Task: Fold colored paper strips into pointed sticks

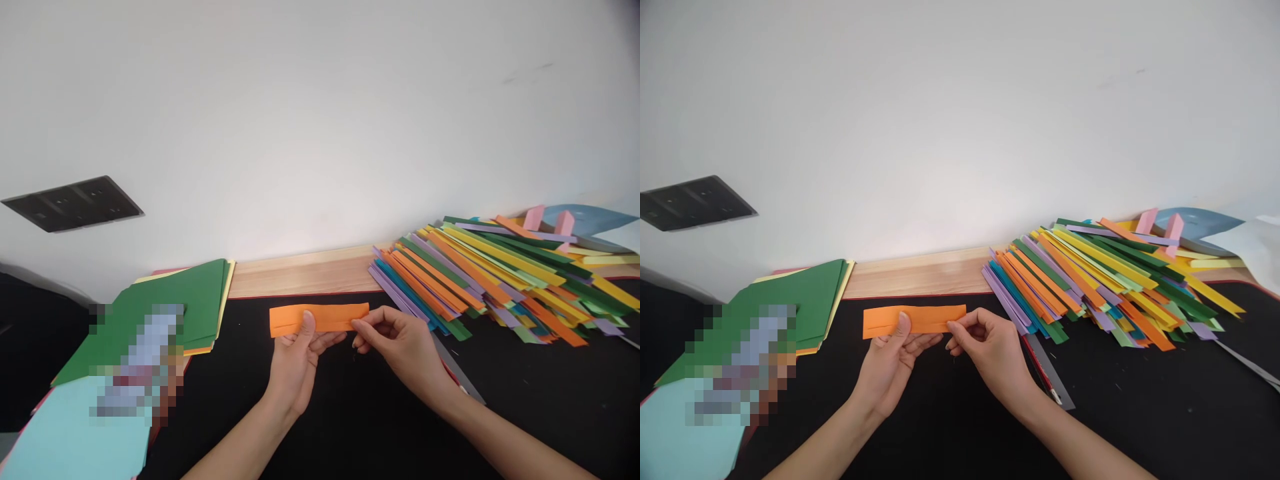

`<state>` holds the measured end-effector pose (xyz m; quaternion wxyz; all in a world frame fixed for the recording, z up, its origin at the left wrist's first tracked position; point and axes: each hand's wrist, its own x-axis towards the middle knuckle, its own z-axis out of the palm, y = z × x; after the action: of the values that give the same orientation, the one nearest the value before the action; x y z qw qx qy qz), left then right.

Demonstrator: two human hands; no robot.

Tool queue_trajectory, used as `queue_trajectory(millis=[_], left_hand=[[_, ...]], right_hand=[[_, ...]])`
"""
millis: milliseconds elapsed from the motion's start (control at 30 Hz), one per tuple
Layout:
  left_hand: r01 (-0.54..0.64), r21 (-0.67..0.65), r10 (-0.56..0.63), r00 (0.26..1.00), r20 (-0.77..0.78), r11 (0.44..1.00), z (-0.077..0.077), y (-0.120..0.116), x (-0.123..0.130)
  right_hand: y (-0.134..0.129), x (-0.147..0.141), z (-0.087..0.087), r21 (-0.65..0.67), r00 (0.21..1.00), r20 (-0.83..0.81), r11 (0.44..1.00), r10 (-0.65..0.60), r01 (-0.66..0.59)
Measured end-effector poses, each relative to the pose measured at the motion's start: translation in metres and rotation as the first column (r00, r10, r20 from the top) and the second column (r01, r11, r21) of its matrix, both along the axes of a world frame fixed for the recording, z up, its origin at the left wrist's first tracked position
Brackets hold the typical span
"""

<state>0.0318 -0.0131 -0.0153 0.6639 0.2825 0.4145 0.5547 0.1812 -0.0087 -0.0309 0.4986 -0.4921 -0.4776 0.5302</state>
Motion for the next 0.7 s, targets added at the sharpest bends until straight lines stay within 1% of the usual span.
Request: queue_trajectory(millis=[133, 200, 300, 467, 600, 700], left_hand=[[0.005, -0.045, -0.004, 1.0, 0.025, 0.999, 0.0011, 0.0011, -0.0008], [0.006, -0.055, -0.004, 0.999, 0.035, 0.998, 0.0016, 0.0016, -0.0013], [0.005, -0.063, -0.004, 1.0, 0.014, 0.998, 0.0009, 0.0017, -0.0026], [-0.038, -0.04, 0.035, 0.995, -0.089, 0.998, -0.0028, 0.0002, -0.0038], [-0.023, -0.008, 0.022, 0.991, -0.13, 1.0, -0.0044, -0.0011, -0.0032], [-0.015, -0.026, 0.011, 0.988, -0.155, 1.0, -0.0051, -0.0024, -0.0028]], right_hand=[[-0.0004, -0.0014, -0.0018, 0.041, 0.989, -0.149, 0.999, -0.015, 0.022], [0.0, -0.0011, -0.0028, 0.059, 0.982, -0.189, 0.998, -0.009, 0.02], [0.0007, 0.0004, -0.0039, 0.066, 0.991, -0.133, 0.998, 0.015, -0.006], [0.0015, 0.0026, -0.0055, 0.079, 0.995, -0.093, 0.996, 0.037, -0.03], [0.0019, 0.0025, -0.0064, 0.084, 0.991, -0.096, 0.993, 0.088, -0.08], [0.0019, 0.0027, -0.0075, 0.07, 0.988, -0.071, 0.988, 0.14, -0.135]])
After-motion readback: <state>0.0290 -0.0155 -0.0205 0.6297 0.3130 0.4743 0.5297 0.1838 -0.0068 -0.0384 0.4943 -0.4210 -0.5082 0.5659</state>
